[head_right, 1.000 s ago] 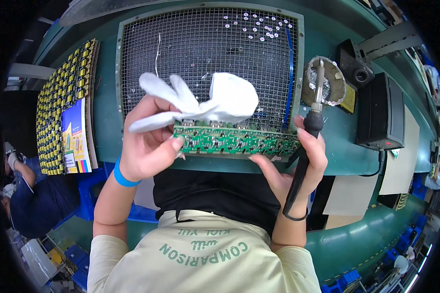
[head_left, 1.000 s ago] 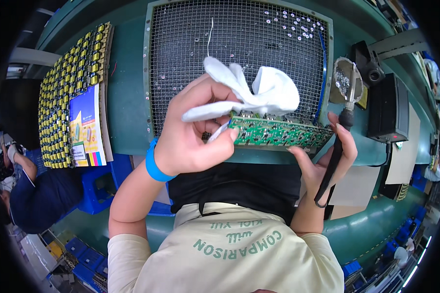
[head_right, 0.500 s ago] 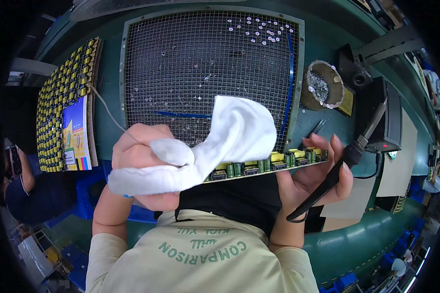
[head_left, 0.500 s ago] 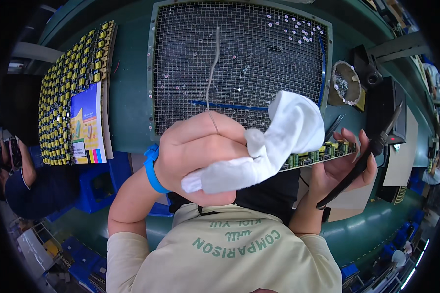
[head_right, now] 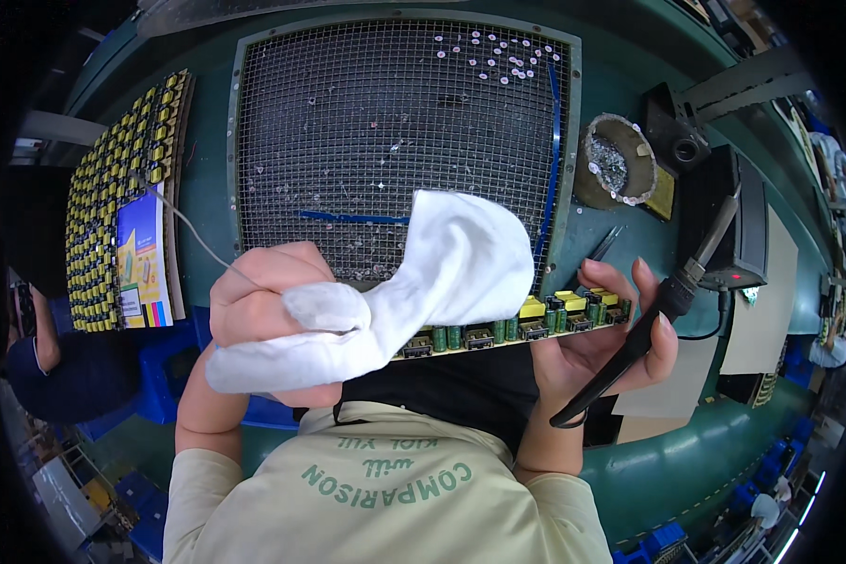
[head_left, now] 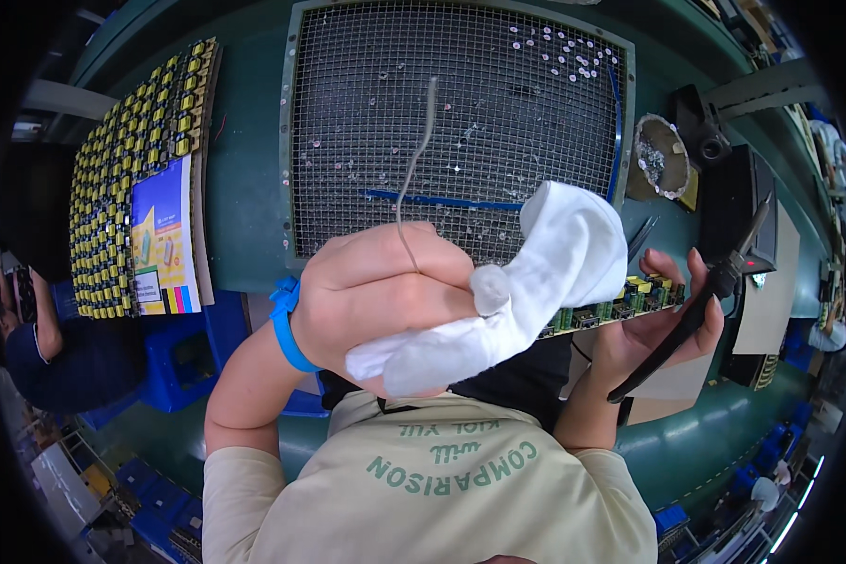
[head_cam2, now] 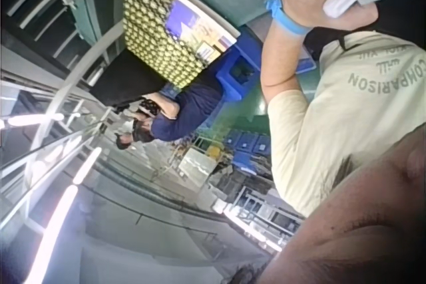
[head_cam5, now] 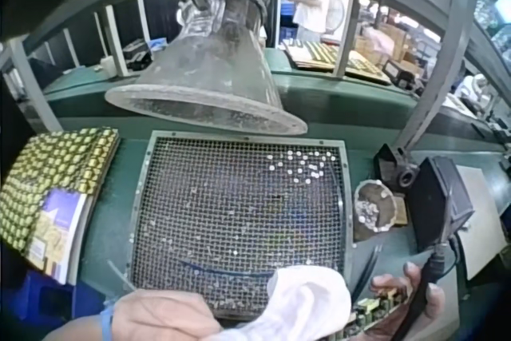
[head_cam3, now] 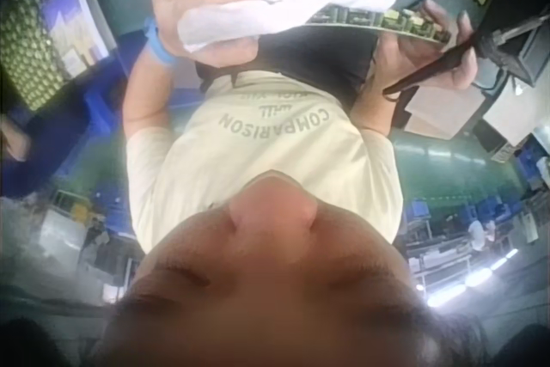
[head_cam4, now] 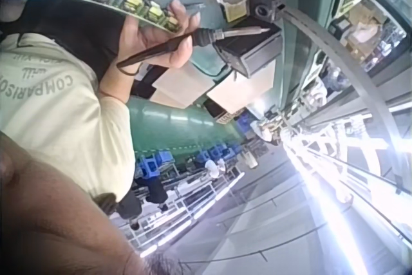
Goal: Soldering electronic components onto a printed circuit board at a manual assembly station.
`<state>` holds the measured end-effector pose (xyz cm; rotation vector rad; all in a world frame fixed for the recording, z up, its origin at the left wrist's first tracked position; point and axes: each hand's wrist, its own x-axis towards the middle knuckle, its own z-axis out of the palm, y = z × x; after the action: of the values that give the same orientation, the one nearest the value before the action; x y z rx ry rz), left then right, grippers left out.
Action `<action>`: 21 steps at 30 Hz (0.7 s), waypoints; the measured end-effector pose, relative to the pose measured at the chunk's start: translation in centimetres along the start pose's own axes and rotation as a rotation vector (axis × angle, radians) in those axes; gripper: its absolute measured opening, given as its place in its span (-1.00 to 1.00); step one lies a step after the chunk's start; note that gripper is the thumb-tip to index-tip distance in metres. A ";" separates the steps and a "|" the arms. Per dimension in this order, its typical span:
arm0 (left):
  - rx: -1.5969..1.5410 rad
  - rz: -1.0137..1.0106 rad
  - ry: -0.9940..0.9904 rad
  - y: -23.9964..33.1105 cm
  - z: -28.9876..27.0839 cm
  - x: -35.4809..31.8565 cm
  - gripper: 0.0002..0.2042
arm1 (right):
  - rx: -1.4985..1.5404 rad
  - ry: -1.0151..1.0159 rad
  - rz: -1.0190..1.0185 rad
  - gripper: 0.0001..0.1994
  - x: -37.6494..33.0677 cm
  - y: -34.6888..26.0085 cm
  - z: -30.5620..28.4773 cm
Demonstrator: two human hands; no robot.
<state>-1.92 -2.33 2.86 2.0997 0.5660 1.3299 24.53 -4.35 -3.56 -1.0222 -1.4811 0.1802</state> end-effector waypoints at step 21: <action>-0.019 -0.219 0.019 -1.1 0.0 -3.5 -0.61 | 0.542 0.018 0.116 -0.37 -0.4 1.0 -0.7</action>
<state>-3.42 -3.72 -0.23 1.9490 0.7651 1.2261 25.60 -4.32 -4.31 -0.6631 -1.2569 0.6179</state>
